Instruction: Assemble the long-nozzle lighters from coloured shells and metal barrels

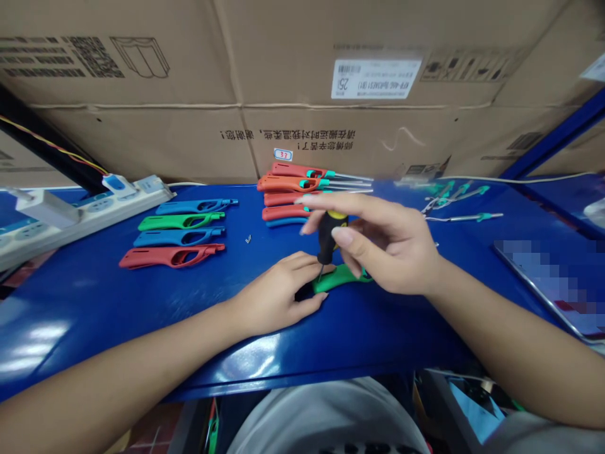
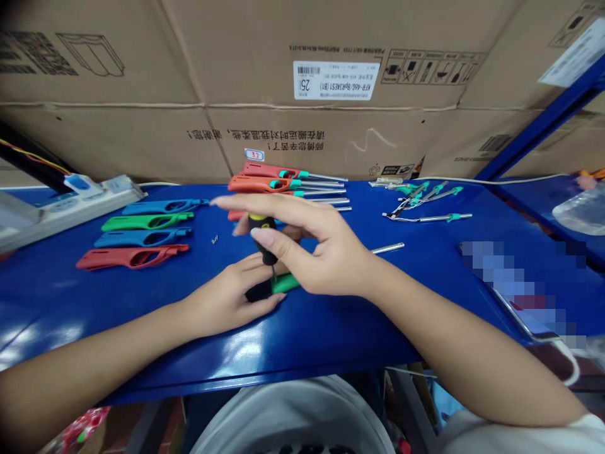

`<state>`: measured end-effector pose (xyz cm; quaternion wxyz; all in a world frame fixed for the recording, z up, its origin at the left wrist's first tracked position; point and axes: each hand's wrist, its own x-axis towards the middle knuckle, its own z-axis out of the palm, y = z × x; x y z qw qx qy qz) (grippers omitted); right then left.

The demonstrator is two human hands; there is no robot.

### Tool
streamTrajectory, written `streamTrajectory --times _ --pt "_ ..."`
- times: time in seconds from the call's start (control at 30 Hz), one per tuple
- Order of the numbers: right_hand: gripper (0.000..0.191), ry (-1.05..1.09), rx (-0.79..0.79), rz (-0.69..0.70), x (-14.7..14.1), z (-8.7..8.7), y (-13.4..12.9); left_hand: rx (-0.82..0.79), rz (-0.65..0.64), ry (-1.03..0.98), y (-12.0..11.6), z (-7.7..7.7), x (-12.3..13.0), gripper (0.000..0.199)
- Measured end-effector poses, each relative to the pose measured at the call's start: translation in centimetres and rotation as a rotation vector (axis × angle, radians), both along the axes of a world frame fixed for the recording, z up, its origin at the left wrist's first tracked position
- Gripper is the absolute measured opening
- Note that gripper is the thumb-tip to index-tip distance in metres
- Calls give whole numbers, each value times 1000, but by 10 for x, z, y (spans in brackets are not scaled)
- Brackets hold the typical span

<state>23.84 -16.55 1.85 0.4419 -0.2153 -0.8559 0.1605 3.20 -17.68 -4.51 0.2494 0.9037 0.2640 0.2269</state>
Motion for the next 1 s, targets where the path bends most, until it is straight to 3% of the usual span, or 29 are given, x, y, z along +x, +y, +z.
streamTrajectory --times 0.13,0.2,0.33,0.4,0.57,0.77,0.93,1.0 --pt "22 48 276 -103 2 -3 5 11 -15 -5 0 -1 0 31" --pt "25 26 330 -99 3 -5 6 26 -13 -13 0 -2 0 29" --pt "45 -62 15 0 3 -8 4 32 5 -23 0 -2 0 31" --pt "44 -68 -20 -19 2 -9 4 37 11 -21 0 -2 -1 28" --pt "32 -31 340 -188 4 -9 5 58 22 -28 -1 -1 -1 24" --pt "40 -28 -34 -24 3 -7 5 40 40 -21 0 0 0 31" --pt "29 24 357 -246 2 -11 6 46 30 -18 0 0 -1 29" --pt "27 6 360 -242 0 -10 4 47 36 -20 0 0 -1 28"
